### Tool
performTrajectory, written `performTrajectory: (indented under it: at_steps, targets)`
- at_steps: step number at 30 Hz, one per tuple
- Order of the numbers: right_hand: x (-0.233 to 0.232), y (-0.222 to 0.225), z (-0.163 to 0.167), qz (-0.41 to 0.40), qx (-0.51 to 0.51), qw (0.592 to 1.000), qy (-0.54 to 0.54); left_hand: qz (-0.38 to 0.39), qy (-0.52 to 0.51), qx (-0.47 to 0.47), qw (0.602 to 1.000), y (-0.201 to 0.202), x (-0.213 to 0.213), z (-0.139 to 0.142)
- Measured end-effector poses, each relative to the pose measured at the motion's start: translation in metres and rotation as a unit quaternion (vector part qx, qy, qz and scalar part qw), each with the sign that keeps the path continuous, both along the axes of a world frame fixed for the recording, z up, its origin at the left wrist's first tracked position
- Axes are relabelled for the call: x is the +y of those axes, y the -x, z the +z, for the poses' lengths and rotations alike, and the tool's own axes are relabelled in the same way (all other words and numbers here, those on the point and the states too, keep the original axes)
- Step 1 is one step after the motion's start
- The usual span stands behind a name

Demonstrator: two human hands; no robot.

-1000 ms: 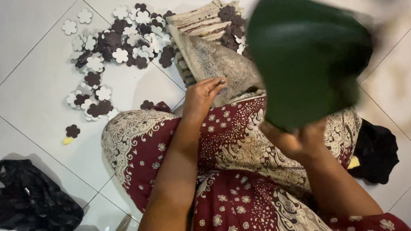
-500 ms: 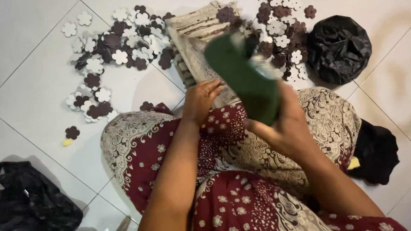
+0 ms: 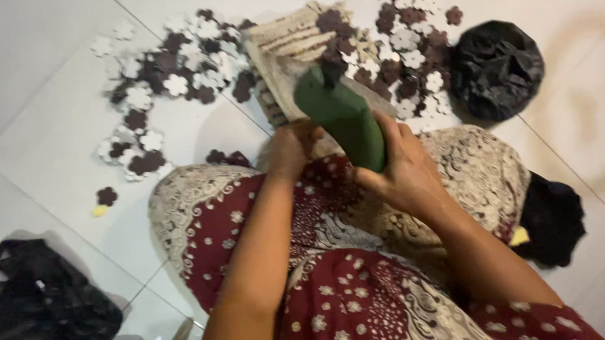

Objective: The person sits on the floor and repeatedly uses a green handheld press to shape small flower-shaped pieces. They pick up a piece, place it in the press, squeeze the press, remove the shaped piece, and set it aside. The process is repeated continuously with white and dark brown pieces.

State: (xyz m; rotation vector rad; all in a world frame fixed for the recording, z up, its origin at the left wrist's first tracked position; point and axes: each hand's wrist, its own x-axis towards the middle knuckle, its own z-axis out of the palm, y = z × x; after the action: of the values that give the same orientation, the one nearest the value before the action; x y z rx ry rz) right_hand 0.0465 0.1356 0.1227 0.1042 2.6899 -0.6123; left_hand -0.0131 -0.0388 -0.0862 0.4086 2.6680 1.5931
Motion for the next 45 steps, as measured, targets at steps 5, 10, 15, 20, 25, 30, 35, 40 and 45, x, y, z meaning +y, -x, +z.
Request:
performTrajectory:
  at_steps: [5,10,15,20,25,30,35,40,45]
  targets:
    - [0.024,-0.017,-0.005,0.043,0.248,0.928,0.274,-0.004,-0.067,-0.041,0.997,0.004,0.002,-0.002]
    - [0.018,-0.009,-0.034,0.140,0.339,0.919,0.147,-0.002,-0.038,-0.032,0.999,0.003,0.000,0.012]
    - [0.006,-0.002,-0.028,-0.052,-0.055,0.995,0.072,-0.016,-0.023,-0.079,0.996,0.003,-0.005,0.022]
    - [0.008,0.024,-0.045,-0.114,0.036,0.982,0.143,0.037,0.014,-0.105,0.994,0.003,-0.003,0.031]
    - [0.017,0.045,-0.090,-0.075,0.054,0.994,-0.053,0.077,-0.188,-0.122,0.972,0.000,-0.004,0.041]
    - [0.010,0.035,-0.100,0.000,0.273,0.958,-0.087,0.098,-0.306,-0.134,0.937,0.000,-0.005,0.048]
    - [-0.012,0.027,-0.097,-0.128,0.113,0.946,0.274,0.084,-0.376,-0.135,0.913,-0.008,-0.004,0.057]
    - [-0.024,0.027,-0.111,-0.202,0.116,0.870,0.435,0.070,-0.328,-0.115,0.935,-0.009,-0.005,0.065]
    - [-0.020,0.025,-0.127,-0.223,0.097,0.866,0.437,0.078,-0.313,-0.099,0.941,-0.009,-0.002,0.062]
